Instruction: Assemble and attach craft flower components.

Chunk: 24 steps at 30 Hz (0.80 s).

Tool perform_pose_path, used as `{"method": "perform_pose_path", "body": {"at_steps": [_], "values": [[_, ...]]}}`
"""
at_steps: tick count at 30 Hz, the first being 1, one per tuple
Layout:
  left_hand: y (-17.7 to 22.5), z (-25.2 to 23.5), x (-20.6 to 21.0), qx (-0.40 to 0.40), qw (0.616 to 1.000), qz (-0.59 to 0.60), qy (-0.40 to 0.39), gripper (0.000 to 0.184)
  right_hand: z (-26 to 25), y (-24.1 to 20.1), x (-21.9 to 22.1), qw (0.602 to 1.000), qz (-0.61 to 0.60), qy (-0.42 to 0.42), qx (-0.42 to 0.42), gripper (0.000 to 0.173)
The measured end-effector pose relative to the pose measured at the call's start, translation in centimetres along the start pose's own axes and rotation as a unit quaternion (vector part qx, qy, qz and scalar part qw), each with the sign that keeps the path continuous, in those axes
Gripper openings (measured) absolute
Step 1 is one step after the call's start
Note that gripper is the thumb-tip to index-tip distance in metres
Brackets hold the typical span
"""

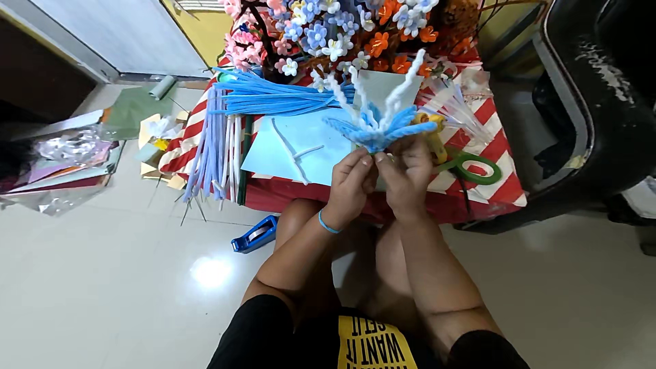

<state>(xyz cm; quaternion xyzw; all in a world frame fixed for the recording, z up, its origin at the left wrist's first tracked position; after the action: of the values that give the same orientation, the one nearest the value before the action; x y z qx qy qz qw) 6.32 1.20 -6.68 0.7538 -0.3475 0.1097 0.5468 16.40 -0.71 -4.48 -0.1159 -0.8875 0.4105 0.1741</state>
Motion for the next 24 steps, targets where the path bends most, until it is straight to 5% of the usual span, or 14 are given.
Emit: {"method": "perform_pose_path", "body": {"at_steps": [5,15,24], "values": [[1.0,-0.8,-0.9,-0.09,0.989,0.118,-0.012,0.024,-0.8,0.9,-0.9,0.997,-0.053,-0.03,0.055,0.006],[1.5,-1.5,-2.1,-0.202,0.91,0.342,-0.116,0.031,-0.9,0.4,-0.7,0.991,0.034,-0.107,0.071,0.007],[1.5,-2.0,-2.4,-0.128,0.959,0.251,-0.044,0.031,-0.2,-0.3,0.0,0.992,0.095,-0.082,0.025,0.005]]}}
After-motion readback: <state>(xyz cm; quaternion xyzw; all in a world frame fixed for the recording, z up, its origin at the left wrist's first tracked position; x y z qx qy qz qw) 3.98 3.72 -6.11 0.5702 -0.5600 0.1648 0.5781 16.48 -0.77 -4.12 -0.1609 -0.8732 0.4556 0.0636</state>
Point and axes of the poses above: each hand's wrist, its own z-axis away from the middle knuckle, its own x-axis out of the palm, y = z × x, the point moved 2 cm from there along -z, towards the middle knuckle, and after that the axes turned 6 degrees about y, right-handed, at the moved point
